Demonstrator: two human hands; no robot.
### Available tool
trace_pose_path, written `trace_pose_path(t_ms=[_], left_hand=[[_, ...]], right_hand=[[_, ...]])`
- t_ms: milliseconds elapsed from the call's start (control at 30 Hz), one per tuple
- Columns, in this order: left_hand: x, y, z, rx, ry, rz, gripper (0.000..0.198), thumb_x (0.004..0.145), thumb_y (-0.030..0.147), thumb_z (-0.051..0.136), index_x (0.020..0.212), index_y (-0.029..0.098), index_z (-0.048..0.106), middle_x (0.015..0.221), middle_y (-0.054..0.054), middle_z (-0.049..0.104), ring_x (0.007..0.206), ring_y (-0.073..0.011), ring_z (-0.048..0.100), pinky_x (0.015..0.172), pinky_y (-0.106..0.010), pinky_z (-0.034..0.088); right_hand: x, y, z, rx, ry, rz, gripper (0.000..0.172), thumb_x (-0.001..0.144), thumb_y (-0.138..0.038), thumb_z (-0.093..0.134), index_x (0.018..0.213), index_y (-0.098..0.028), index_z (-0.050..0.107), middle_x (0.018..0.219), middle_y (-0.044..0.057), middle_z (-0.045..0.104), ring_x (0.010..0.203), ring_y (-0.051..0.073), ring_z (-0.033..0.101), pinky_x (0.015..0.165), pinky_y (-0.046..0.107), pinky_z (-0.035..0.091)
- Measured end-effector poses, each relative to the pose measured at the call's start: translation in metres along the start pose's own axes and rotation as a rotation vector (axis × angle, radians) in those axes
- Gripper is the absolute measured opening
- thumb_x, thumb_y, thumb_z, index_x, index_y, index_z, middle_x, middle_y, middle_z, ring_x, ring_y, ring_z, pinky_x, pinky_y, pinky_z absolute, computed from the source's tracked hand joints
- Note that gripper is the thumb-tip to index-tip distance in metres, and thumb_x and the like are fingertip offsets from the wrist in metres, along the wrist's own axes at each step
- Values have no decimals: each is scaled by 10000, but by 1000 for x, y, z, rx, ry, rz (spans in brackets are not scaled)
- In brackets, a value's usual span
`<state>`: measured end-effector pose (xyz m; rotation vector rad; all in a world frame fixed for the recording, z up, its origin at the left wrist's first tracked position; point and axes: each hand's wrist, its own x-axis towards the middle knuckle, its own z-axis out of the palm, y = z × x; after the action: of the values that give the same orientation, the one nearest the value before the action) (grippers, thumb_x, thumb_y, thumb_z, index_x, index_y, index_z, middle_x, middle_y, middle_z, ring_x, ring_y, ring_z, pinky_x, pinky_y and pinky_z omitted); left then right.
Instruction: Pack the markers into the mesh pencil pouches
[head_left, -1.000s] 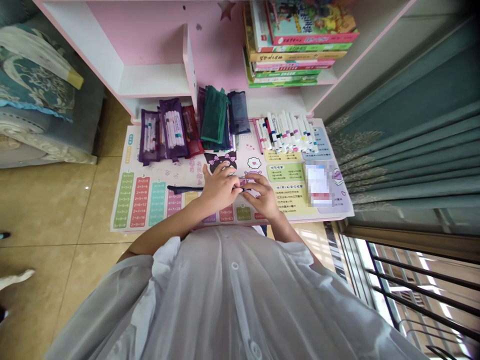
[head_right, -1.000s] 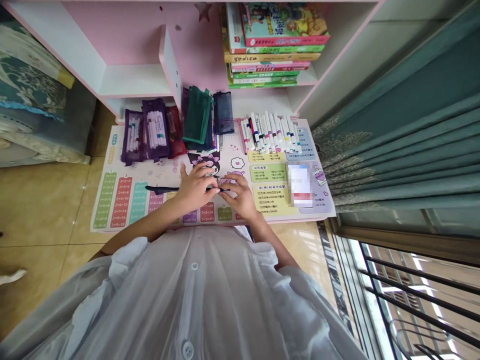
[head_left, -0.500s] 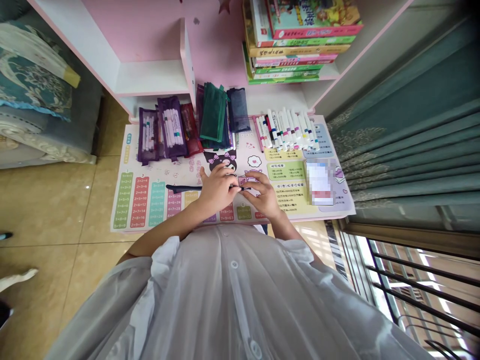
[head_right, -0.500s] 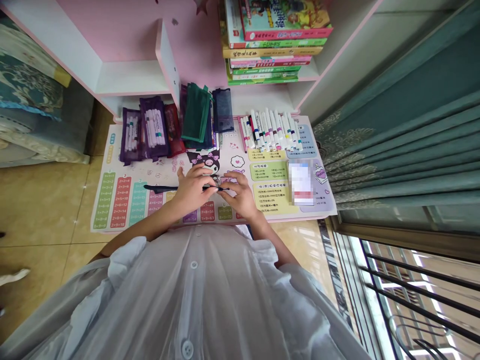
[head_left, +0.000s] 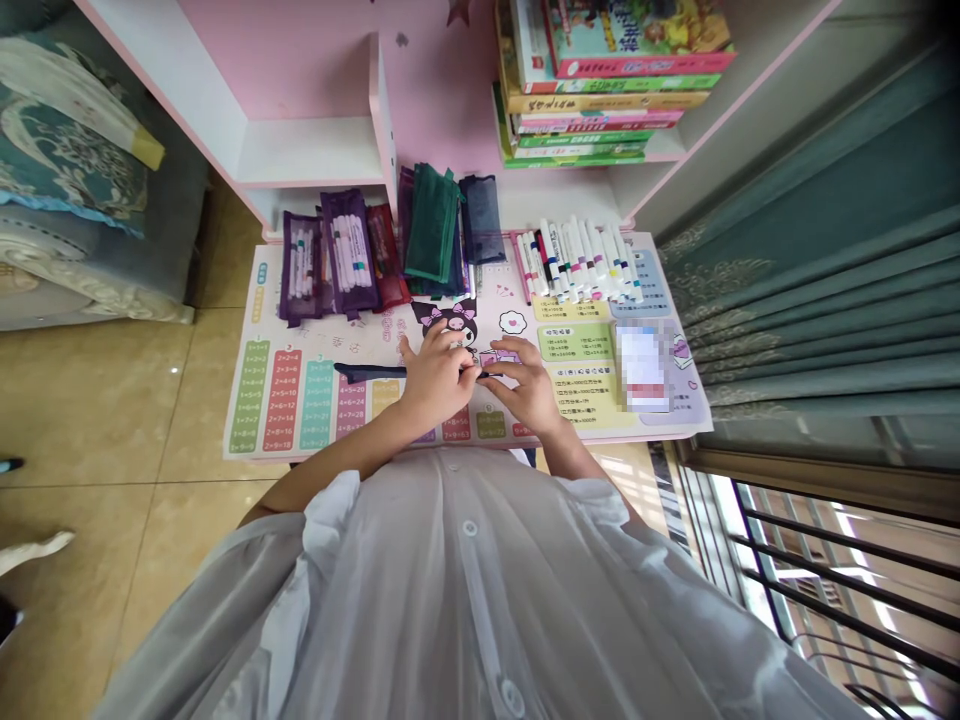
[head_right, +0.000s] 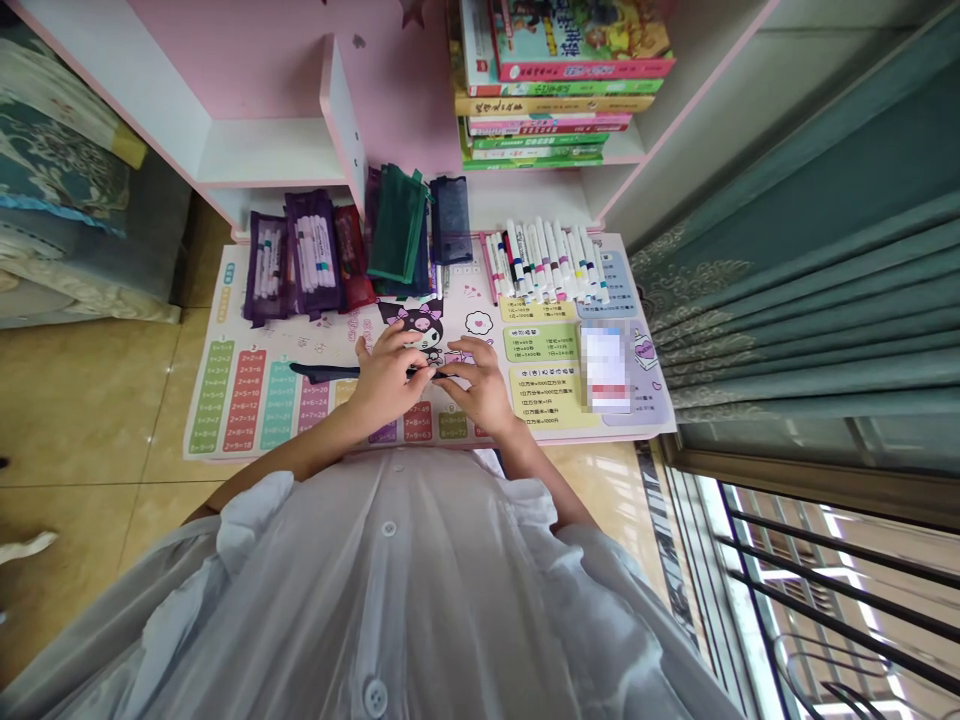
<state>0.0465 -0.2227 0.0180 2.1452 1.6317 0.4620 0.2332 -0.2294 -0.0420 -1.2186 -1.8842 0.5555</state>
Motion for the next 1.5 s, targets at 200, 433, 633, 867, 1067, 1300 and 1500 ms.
trace_pose_path(t_ms=[200,433,633,867,1067,1300,1500], left_hand=[[-1,-1,-2,35,-11,13,166,886,223,588,744,214,673,1393,-81,627,1479,-351,368,1132,-786,204],[-1,-3,-2,31,-16,1,175,882,221,576,741,210,679,1408,-76,618,1476,-367,366,1122,-791,220],[-1,-4,-3,24,-27,-33,186,884,231,571,729,209,671,1425,-59,602,1482,-363,358,1137,-783,219],[-2,-10,-12,53,-14,-85,179,889,254,575,733,221,658,1422,-41,601,1495,-341,345,1155,-767,210],[-3,-19,-20,55,3,-125,161,884,258,591,739,222,651,1432,-44,591,1496,-356,338,1146,-793,196],[-7,-26,-21,67,40,-120,155,880,256,597,734,218,629,1437,-45,590,1498,-362,336,1123,-816,208],[-11,-29,-23,70,49,-134,170,888,263,582,734,220,638,1441,-52,588,1504,-370,322,1144,-797,190]], right_hand=[[1,-2,1,15,10,-22,57,863,-335,733,861,-304,781,1211,61,669,1288,316,550,1104,588,467],[1,-1,3,3,16,-26,61,854,-344,738,839,-306,783,1196,57,679,1289,321,548,1108,599,465],[2,-2,4,-14,22,-37,59,859,-321,737,829,-291,778,1181,54,696,1290,319,553,1099,592,477],[2,2,2,-38,70,-105,52,863,-299,747,852,-255,772,1172,73,702,1274,316,570,1076,578,504],[0,9,-5,-43,89,-92,77,872,-336,739,875,-268,775,1167,74,700,1278,321,567,1089,599,486],[0,9,-7,-57,65,-87,91,875,-351,731,880,-269,772,1178,78,695,1288,325,561,1102,612,472],[1,9,-7,-56,50,-90,83,875,-343,730,880,-270,770,1182,74,688,1299,323,552,1110,610,472]])
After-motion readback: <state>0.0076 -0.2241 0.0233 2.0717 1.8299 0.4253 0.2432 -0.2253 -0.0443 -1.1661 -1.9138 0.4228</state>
